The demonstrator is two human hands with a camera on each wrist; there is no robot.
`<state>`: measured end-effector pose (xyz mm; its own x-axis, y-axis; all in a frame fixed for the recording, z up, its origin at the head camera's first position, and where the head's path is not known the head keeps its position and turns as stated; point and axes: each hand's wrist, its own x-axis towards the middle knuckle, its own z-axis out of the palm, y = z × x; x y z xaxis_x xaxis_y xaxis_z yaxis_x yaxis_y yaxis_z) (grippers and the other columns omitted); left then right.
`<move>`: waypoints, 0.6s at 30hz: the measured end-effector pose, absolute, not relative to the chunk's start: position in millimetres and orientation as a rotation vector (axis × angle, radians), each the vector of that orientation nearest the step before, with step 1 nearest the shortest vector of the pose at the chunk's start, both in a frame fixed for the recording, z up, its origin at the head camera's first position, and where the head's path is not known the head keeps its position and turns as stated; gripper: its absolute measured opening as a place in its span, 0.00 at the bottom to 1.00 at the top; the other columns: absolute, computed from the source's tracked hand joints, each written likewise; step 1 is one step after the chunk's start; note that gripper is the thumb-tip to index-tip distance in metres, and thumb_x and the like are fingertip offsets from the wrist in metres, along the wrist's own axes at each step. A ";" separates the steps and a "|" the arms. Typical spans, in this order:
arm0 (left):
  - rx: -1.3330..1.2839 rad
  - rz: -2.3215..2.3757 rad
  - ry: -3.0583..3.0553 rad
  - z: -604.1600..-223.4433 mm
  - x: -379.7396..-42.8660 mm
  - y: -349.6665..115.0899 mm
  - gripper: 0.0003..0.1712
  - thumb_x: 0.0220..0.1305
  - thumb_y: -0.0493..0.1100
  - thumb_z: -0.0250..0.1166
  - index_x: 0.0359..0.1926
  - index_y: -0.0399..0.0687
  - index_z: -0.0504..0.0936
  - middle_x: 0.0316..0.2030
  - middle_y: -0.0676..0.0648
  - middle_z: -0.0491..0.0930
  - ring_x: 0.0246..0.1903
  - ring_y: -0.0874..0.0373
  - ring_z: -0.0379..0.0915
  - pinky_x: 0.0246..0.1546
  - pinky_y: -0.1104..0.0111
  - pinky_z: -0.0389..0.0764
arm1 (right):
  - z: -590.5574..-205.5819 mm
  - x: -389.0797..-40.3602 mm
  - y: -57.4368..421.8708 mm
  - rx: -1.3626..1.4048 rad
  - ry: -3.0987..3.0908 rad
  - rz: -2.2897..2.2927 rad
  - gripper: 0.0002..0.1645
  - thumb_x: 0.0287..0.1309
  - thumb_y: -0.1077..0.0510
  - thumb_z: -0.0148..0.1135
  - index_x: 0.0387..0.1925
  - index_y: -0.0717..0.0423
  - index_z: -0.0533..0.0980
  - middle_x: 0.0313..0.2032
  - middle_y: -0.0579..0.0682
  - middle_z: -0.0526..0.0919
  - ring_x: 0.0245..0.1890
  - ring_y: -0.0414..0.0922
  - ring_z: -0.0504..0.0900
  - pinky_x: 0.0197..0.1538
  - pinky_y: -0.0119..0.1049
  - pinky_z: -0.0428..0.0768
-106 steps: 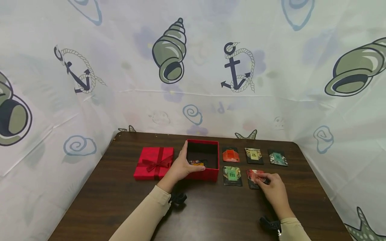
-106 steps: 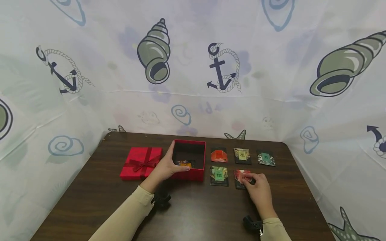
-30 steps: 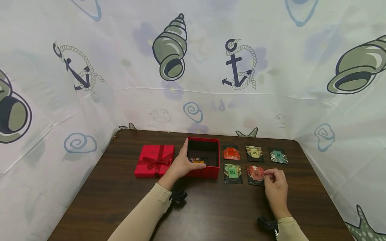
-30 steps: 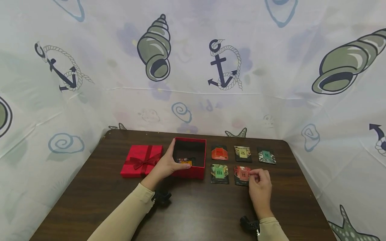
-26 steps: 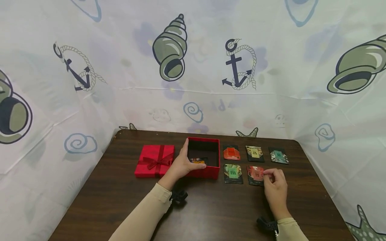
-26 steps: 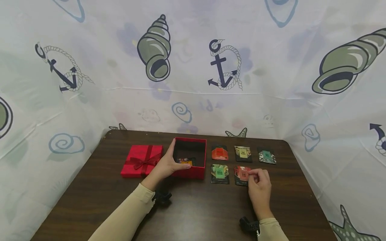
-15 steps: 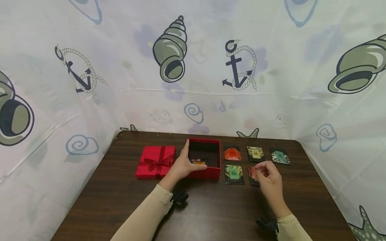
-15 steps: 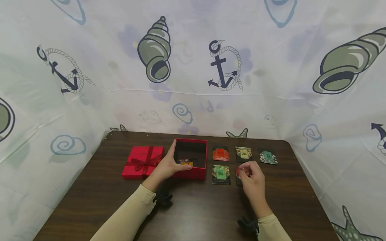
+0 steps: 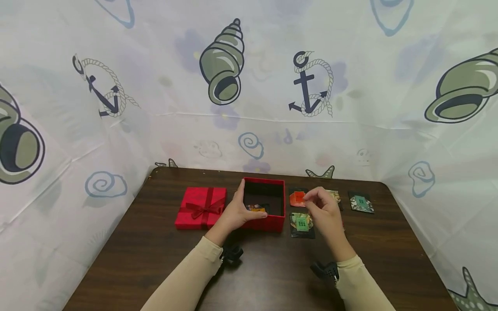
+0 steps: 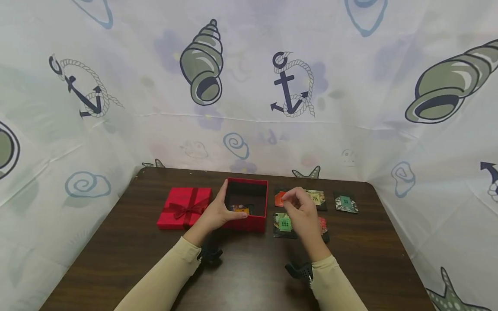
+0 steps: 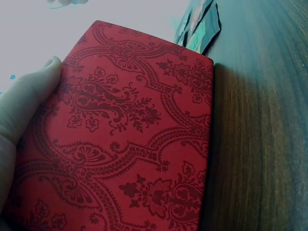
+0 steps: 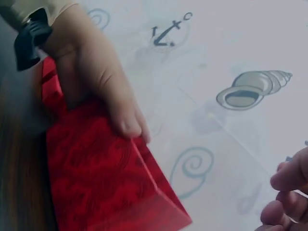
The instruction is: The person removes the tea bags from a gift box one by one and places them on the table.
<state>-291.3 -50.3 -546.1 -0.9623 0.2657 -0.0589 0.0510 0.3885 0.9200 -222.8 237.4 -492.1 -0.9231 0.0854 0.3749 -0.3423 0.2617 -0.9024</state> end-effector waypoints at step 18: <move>0.276 1.610 2.442 -545.9 -293.3 -50.3 0.86 0.46 0.67 0.88 0.90 0.68 0.33 0.88 0.39 0.46 0.80 0.31 0.59 0.76 0.31 0.67 | -453.0 -285.9 188.4 0.509 -2.674 2.023 0.11 0.82 0.59 0.58 0.56 0.58 0.81 0.48 0.65 0.83 0.45 0.54 0.88 0.57 0.54 0.89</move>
<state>-293.3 -50.3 -545.9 -0.9619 0.2654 -0.0662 0.0437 0.3882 0.9205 -285.9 188.4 -453.0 -0.9245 -0.3807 -0.0190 -0.0852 0.2551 -0.9632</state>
